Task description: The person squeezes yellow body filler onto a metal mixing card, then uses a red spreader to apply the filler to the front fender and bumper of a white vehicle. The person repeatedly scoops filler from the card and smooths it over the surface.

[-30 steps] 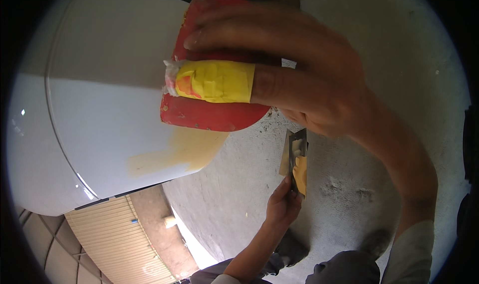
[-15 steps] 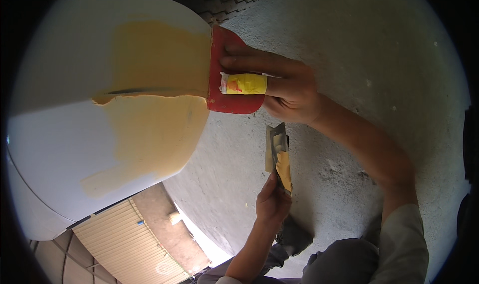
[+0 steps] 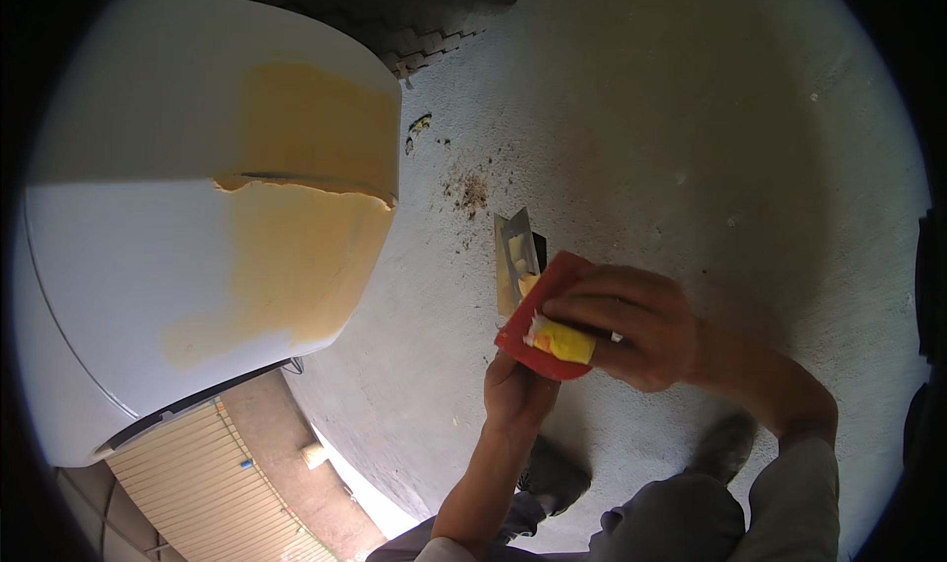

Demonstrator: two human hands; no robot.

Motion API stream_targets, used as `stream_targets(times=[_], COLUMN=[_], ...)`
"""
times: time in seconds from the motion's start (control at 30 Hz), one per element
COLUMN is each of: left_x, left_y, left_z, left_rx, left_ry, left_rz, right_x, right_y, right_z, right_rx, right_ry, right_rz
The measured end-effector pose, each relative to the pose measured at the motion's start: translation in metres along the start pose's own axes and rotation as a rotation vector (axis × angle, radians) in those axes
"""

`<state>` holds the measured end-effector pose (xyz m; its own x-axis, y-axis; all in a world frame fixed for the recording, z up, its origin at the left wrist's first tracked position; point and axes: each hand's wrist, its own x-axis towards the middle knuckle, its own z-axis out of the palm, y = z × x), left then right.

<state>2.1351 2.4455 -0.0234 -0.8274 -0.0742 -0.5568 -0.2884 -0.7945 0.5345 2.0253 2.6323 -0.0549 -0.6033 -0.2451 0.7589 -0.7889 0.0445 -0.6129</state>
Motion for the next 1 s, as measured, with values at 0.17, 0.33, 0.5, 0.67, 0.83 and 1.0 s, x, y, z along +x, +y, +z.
stream_targets(times=[0.17, 0.33, 0.5, 0.67, 0.83, 1.0], left_x=[0.001, -0.008, -0.011, -0.024, -0.032, -0.039], left_y=[-0.004, 0.009, 0.007, 0.006, 0.009, 0.013], left_z=[0.016, 0.025, 0.019, 0.011, -0.008, -0.036], left_rx=[-0.049, 0.053, -0.002, 0.047, 0.069, -0.194], left_ry=[-0.006, 0.185, 0.294, 0.194, 0.281, -0.096], left_rz=[-0.046, 0.051, -0.025, 0.025, 0.041, 0.032], right_x=[-0.025, 0.008, 0.098, 0.173, 0.169, 0.11], right_y=[-0.008, 0.018, 0.03, 0.02, 0.035, 0.044], right_z=[-0.034, -0.041, -0.039, -0.022, 0.013, 0.039], right_rx=[-0.176, -0.25, -0.332, -0.397, -0.206, -0.25], right_ry=[-0.162, -0.127, 0.177, 0.389, 0.546, 0.411], right_rz=[0.035, 0.149, -0.149, -0.465, -0.521, -0.392])
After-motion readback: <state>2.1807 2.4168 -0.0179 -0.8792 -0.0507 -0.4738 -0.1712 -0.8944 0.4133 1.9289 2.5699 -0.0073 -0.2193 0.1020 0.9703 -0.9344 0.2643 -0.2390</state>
